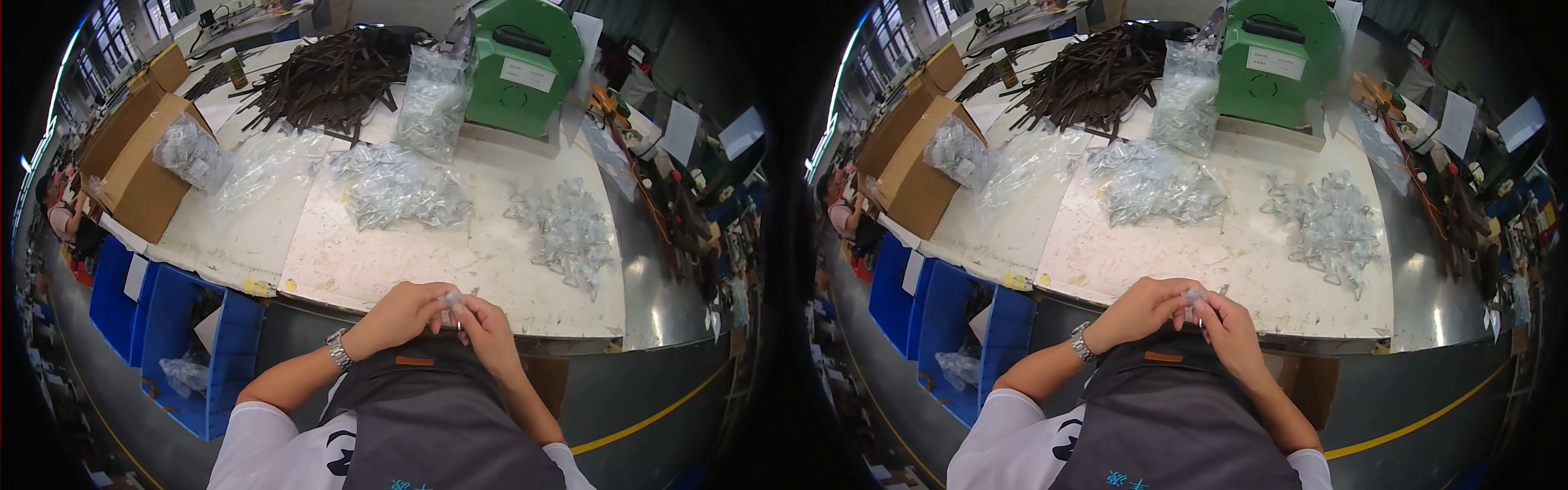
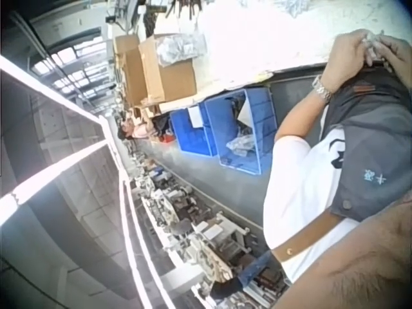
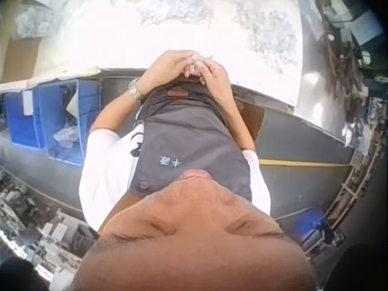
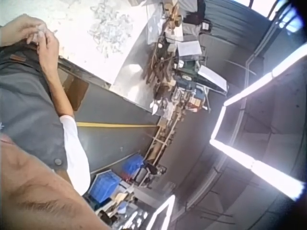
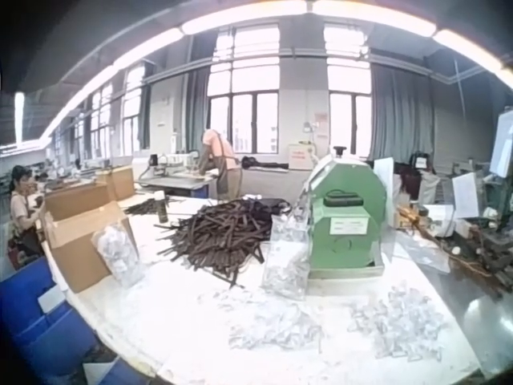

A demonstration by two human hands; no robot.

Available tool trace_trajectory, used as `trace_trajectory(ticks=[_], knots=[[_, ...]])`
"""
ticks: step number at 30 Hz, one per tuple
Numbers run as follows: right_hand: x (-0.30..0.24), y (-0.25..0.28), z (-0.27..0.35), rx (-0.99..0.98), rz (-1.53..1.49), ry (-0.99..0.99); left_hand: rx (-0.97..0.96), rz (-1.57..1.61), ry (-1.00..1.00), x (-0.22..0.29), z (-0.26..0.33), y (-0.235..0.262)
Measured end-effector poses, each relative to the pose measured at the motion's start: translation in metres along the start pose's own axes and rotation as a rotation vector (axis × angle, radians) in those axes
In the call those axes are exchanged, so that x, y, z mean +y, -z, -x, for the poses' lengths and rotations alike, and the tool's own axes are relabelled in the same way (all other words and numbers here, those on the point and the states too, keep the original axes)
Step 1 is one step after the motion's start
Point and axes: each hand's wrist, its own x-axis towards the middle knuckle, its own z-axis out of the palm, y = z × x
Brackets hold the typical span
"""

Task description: The person is putting small metal hardware pieces into small plastic bags.

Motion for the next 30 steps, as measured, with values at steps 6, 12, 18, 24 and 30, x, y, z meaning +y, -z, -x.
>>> trace_trajectory(ticks=[6,12,18,24,30], knots=[[-0.002,0.011,-0.012,0.090,0.030,0.096,0.184,-0.152,-0.029,-0.001,-0.019,-0.009],[-0.037,0.115,-0.042,0.717,1.028,0.540,0.438,-0.721,-0.240,-0.021,-0.059,0.053],[-0.010,0.101,-0.041,0.621,1.004,0.624,0.570,-1.072,0.068,-0.042,-0.075,0.098],[0.038,0.051,-0.048,0.362,1.037,0.591,0.573,-0.869,-0.110,-0.048,-0.060,0.113],[0.027,0.048,-0.050,0.360,1.110,0.567,0.788,-0.505,-0.098,-0.049,-0.051,0.135]])
